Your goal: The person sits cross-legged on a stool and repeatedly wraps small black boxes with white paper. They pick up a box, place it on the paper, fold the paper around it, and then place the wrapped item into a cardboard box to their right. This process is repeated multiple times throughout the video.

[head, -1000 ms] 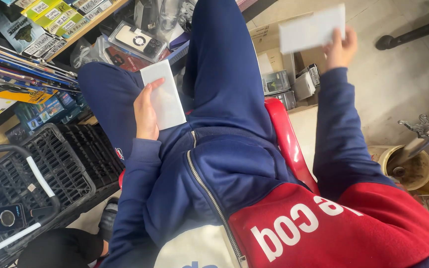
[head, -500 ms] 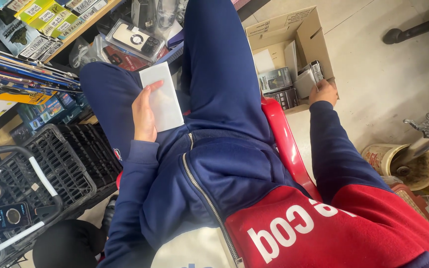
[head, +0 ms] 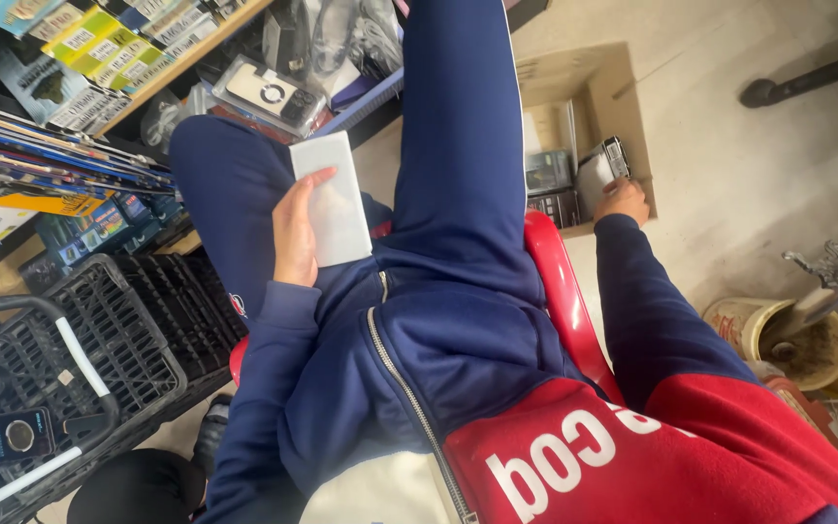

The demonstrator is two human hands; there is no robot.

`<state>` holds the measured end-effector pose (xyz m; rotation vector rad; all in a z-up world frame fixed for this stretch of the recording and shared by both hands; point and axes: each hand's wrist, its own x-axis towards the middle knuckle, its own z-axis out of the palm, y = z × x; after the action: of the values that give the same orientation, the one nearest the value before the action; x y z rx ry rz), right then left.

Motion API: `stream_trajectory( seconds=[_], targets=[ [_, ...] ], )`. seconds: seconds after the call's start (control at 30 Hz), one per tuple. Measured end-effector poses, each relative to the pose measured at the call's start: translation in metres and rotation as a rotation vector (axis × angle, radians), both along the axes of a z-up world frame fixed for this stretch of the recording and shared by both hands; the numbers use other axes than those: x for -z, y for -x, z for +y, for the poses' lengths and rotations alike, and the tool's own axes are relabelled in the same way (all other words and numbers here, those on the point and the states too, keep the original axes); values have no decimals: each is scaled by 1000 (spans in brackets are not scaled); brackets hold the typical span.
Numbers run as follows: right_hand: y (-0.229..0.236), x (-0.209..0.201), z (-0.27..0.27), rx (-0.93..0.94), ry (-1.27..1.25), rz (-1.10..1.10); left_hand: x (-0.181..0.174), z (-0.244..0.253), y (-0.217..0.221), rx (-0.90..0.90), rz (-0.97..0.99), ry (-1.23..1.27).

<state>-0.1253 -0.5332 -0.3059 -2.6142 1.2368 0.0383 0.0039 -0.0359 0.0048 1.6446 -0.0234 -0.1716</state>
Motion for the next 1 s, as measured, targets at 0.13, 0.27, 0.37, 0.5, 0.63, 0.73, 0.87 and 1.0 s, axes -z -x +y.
stream_trajectory(
  seconds=[0.13,0.27,0.37,0.5,0.63,0.73,0.87,1.0],
  targets=[
    [1,40,-8,20,-58,83,3,-6,-1,11,-14,14],
    [6,43,-7,27,-40,86,3,-10,2,54,4,21],
    [-1,27,10,-25,-6,75,0,-14,2,58,-32,26],
    [-3,-26,55,-176,-70,-88,11,-21,2,122,-122,11],
    [-15,0,79,-321,-231,-401,-1,-37,7,170,-242,-42],
    [-3,20,73,-267,-392,40,1,-46,6,233,-266,17],
    [32,-32,80,-413,-317,82,7,-48,-1,297,-274,43],
    [70,-8,56,-607,-131,51,14,-44,-7,318,-278,64]
  ],
)
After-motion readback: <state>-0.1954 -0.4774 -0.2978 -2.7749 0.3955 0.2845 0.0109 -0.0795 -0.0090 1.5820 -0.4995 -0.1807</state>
